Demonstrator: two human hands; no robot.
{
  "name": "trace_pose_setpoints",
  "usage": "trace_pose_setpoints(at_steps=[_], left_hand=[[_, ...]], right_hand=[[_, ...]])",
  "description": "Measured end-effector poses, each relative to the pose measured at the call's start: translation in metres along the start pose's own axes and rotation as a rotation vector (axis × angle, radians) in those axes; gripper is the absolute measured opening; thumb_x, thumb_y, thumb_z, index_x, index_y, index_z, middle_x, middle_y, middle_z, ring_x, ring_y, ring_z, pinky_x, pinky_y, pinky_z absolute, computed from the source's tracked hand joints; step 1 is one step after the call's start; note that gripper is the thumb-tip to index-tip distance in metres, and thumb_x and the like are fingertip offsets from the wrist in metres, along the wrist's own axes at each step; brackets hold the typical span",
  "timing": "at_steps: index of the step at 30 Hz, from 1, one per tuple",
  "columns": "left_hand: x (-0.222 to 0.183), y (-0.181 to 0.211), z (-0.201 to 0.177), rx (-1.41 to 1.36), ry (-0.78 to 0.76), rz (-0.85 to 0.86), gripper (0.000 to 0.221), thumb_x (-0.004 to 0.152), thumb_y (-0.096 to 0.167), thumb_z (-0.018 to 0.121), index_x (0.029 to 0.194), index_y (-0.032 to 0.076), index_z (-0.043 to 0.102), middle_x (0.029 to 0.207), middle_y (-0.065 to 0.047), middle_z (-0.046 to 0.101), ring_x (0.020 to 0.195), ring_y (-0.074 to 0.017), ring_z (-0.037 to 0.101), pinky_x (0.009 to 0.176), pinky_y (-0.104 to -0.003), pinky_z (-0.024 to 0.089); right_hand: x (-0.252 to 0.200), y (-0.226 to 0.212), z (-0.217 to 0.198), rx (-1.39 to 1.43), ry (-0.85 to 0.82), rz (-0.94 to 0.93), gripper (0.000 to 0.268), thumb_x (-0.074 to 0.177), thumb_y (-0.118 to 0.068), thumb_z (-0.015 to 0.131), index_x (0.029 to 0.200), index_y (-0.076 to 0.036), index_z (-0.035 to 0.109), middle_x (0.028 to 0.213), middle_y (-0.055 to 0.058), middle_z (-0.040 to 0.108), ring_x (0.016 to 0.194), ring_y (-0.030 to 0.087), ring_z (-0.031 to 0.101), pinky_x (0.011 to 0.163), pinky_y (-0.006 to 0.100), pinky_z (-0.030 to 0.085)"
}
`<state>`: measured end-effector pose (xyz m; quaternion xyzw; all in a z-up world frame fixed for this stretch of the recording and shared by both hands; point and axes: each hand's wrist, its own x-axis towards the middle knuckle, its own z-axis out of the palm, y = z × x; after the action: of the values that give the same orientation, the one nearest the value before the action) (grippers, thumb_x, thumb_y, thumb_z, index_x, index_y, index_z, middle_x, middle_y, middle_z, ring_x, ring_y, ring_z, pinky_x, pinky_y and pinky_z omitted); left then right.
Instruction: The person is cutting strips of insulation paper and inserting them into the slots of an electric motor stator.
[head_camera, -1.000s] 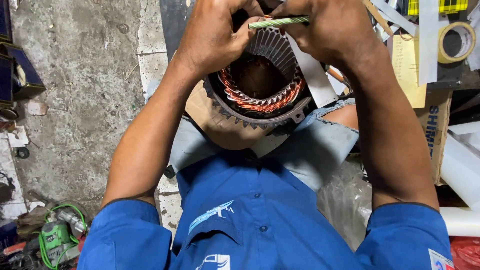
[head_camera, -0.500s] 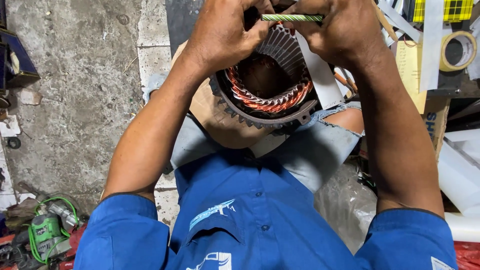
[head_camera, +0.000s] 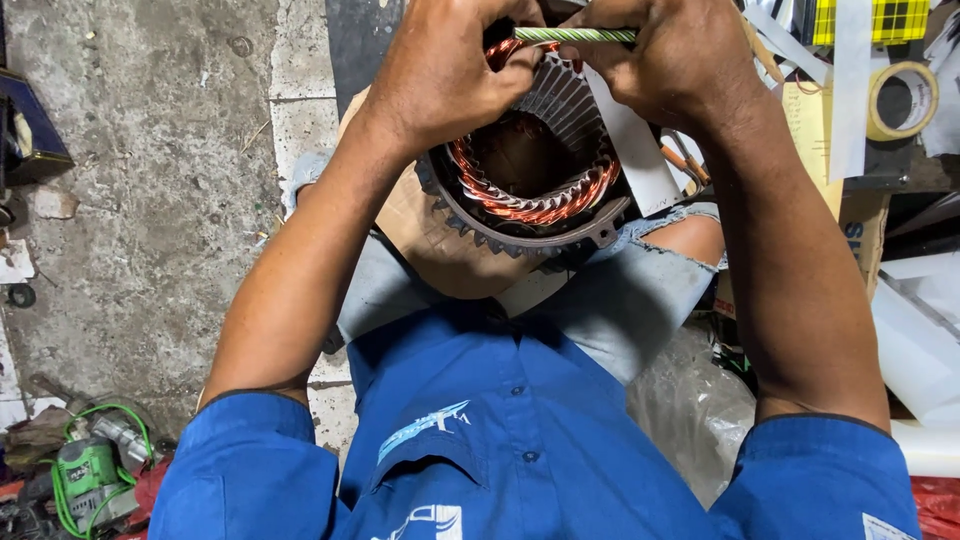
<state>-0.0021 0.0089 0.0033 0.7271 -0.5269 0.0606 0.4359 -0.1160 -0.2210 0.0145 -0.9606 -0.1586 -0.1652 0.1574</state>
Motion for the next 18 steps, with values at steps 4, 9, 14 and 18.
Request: trace_pose_setpoints(at_steps=[4,9,14,18], left_hand=[[-0.004,-0.012,0.014,0.161,-0.064,-0.111,0.021,0.084,0.01,0.085,0.097,0.005,0.07,0.088,-0.01,0.07,0.077,-0.0243,0.068,0.073,-0.042,0.062],[-0.004,-0.01,0.011,0.116,-0.053,-0.14,0.016,0.083,0.008,0.083,0.087,0.005,0.068,0.083,-0.01,0.068,0.075,-0.0255,0.069,0.069,-0.044,0.06],[-0.001,-0.006,0.003,-0.064,-0.004,-0.04,0.012,0.091,0.009,0.081,0.098,0.001,0.076,0.085,-0.01,0.077,0.068,-0.0171,0.072,0.057,-0.027,0.06],[0.001,0.001,-0.003,-0.154,0.028,0.004,0.011,0.092,0.008,0.081,0.097,0.0,0.076,0.088,-0.009,0.079,0.073,-0.0174,0.075,0.059,-0.027,0.059]], right_hand=[[-0.002,0.002,0.002,-0.015,-0.001,0.02,0.026,0.102,-0.02,0.1,0.114,-0.001,0.088,0.086,0.012,0.074,0.055,0.019,0.055,0.045,0.031,0.043],[0.004,-0.004,-0.003,0.088,-0.011,-0.009,0.027,0.099,-0.008,0.098,0.12,0.004,0.086,0.096,0.014,0.078,0.062,0.02,0.06,0.054,0.031,0.047],[0.001,-0.018,-0.012,0.192,-0.018,0.139,0.012,0.11,-0.002,0.089,0.114,0.007,0.083,0.086,0.015,0.074,0.053,0.017,0.051,0.043,0.029,0.036],[-0.008,-0.018,-0.014,0.359,0.032,0.276,0.019,0.121,0.006,0.077,0.104,0.007,0.07,0.08,0.011,0.06,0.057,0.017,0.044,0.048,0.031,0.034]])
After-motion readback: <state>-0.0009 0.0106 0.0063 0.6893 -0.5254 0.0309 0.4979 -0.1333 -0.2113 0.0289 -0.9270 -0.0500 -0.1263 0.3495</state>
